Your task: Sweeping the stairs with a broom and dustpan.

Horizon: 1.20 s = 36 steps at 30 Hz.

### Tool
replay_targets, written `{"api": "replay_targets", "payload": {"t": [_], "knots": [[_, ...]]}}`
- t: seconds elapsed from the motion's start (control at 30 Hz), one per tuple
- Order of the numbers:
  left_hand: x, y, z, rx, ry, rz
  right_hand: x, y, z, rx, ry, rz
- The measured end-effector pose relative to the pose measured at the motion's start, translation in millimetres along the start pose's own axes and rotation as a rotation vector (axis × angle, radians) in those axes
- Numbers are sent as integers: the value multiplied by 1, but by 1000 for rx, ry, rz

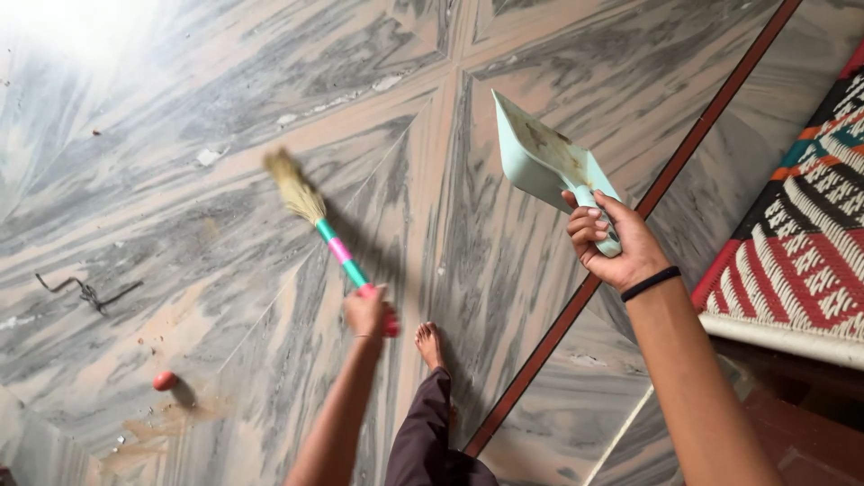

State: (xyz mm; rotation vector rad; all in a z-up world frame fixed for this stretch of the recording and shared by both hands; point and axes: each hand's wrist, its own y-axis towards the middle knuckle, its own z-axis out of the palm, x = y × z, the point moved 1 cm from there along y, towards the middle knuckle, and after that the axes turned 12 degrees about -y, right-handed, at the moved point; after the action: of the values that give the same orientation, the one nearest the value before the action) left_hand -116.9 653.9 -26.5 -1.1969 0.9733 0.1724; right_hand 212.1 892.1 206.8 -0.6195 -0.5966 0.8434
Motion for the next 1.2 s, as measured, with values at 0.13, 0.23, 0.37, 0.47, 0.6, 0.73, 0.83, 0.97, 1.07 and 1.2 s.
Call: {"api": "replay_targets", "payload": {"t": [0.13, 0.23, 0.37, 0.47, 0.6, 0.73, 0.83, 0.97, 1.07, 1.2], "knots": [[-20, -92, 82, 68, 149, 42, 8, 19, 15, 33, 15, 3], [-2, -151, 109, 205, 149, -217, 10, 21, 29, 13, 7, -22], [80, -155, 141, 531, 390, -294, 17, 26, 34, 33, 23, -10], [95, -149, 182, 701, 474, -364, 23, 25, 32, 21, 40, -9], [62, -134, 222, 777, 632, -475, 32, 23, 27, 4, 16, -18], [150, -6, 166, 833, 1057, 675, 43, 33, 23, -41, 5, -7], [82, 36, 100, 423, 446, -225, 51, 48, 27, -7, 3, -2], [10, 101, 29, 105, 214, -211, 62, 64, 43, -9, -7, -3], [-27, 127, 34, -7, 161, -133, 73, 65, 50, 0, -41, -4], [-105, 60, 99, -122, 149, 41, 77, 67, 60, 18, -66, -17]]}}
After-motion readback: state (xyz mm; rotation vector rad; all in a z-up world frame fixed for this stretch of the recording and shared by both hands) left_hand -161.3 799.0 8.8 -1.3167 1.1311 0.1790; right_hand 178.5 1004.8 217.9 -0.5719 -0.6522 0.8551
